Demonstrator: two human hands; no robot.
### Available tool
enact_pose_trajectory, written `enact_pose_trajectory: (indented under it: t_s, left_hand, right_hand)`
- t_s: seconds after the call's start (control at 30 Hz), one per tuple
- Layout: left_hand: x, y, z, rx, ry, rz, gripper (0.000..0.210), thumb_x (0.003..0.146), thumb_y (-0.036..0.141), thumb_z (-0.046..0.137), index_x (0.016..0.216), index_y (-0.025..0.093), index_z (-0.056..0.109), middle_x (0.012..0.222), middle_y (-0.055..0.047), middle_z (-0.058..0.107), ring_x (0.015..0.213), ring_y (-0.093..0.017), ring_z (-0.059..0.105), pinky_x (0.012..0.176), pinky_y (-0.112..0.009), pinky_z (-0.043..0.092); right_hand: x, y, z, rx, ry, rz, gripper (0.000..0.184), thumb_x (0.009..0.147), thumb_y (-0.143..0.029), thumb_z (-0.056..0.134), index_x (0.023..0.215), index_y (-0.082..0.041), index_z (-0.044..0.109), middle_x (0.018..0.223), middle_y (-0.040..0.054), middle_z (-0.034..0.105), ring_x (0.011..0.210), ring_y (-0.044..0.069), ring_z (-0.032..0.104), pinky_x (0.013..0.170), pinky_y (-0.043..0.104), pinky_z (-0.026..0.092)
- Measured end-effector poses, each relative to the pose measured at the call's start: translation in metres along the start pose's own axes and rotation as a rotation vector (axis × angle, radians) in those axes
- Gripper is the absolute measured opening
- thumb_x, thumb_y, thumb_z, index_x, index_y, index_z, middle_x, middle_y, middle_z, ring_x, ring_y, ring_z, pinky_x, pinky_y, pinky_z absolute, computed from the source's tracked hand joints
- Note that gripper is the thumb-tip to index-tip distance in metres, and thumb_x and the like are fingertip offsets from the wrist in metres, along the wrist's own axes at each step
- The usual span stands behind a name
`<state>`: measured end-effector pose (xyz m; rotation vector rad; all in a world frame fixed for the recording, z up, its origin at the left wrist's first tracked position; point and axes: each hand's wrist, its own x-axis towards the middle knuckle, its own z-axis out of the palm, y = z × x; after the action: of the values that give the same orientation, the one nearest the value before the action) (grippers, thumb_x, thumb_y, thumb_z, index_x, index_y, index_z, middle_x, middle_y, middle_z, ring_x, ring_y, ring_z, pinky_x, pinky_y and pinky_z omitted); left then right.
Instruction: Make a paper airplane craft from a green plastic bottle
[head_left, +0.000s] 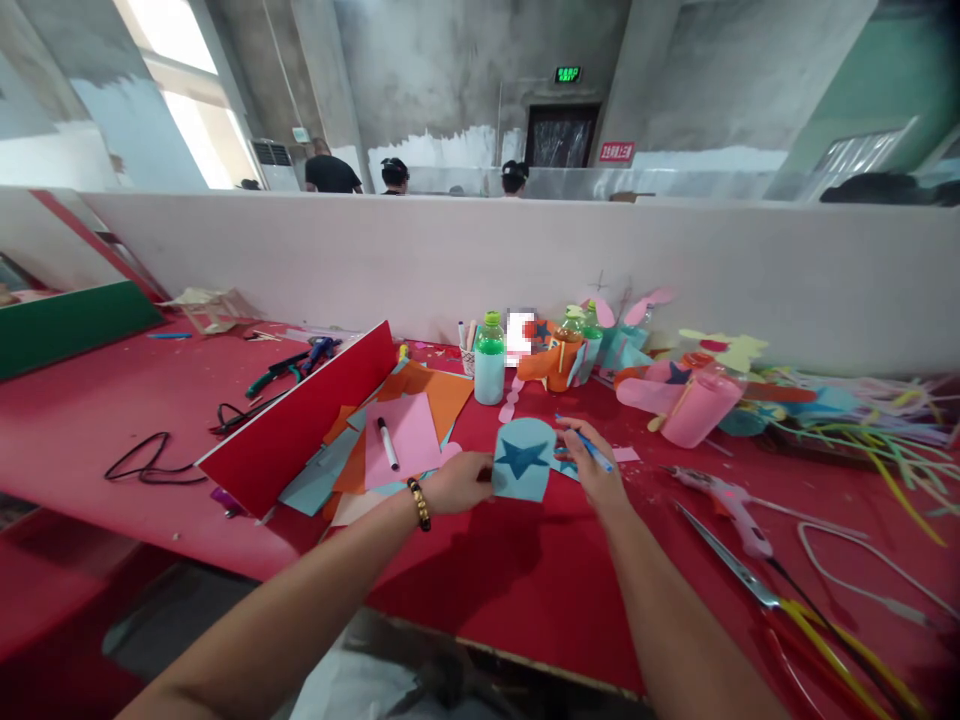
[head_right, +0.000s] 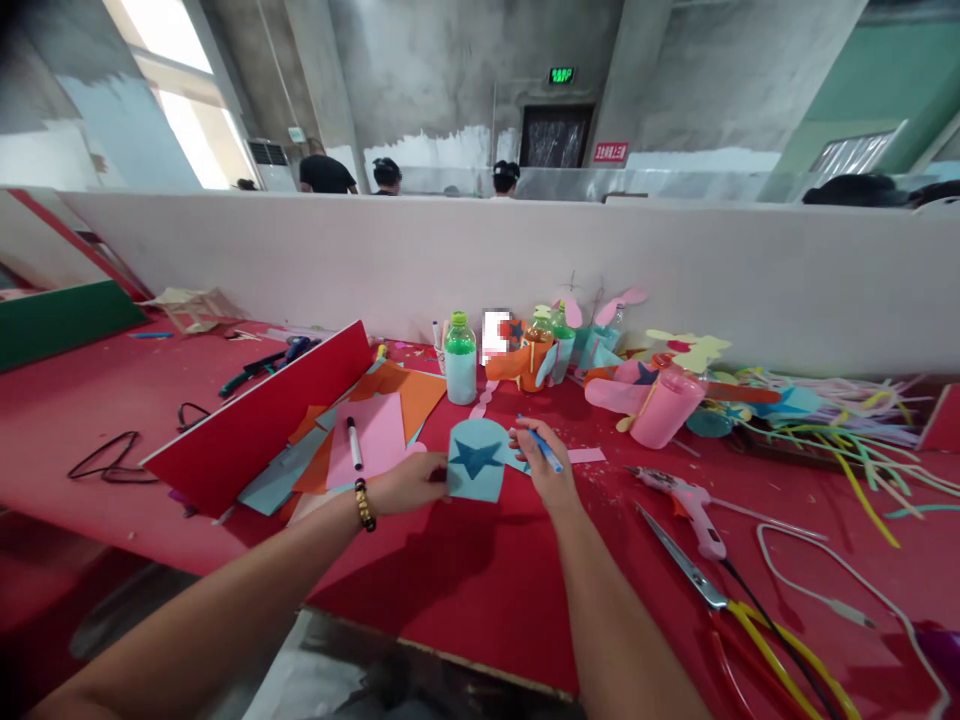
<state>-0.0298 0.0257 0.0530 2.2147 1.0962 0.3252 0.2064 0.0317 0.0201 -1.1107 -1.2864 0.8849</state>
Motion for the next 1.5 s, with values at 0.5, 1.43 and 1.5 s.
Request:
enact_pose_trajectory:
  t_s: [0.5, 1.43, 1.5]
  left_hand:
    - [0.077, 0.026, -0.048, 0.087, 0.303, 0.099, 0.006, 0.075, 0.023, 0.061, 0.077, 0.018, 0.061, 0.081, -0.001, 0.064, 0.070, -0.014, 0.056, 0.063, -0.023, 0.040]
    - [-0.025, -0.066, -0.002, 0.200, 0.435, -0.164, 0.019, 0.077, 0.028, 0.067, 0.094, 0.018, 0.067, 0.094, -0.006, 0.065, 0.085, -0.020, 0.060, 0.074, -0.028, 0.044]
    - [-0.025, -0.065, 0.002, 0.201, 0.412, -0.143, 0.028, 0.071, 0.031, 0.073, 0.096, 0.019, 0.067, 0.093, -0.006, 0.066, 0.088, -0.022, 0.059, 0.075, -0.028, 0.043]
  right_hand:
    - [0.015, 0.002, -0.044, -0.120, 0.035, -0.044, 0.034, 0.067, -0.033, 0.070, 0.098, -0.022, 0.059, 0.071, -0.0029, 0.056, 0.060, 0.013, 0.050, 0.054, 0.024, 0.041]
    - [0.000, 0.007, -0.022, -0.693, 0.085, -0.123, 0.034, 0.081, -0.050, 0.054, 0.100, -0.022, 0.059, 0.085, 0.0061, 0.071, 0.077, 0.024, 0.068, 0.069, 0.033, 0.050]
    - [-0.003, 0.006, -0.014, -0.632, 0.052, -0.105, 0.034, 0.081, -0.049, 0.055, 0.101, -0.022, 0.058, 0.085, 0.0060, 0.070, 0.077, 0.023, 0.067, 0.069, 0.033, 0.050]
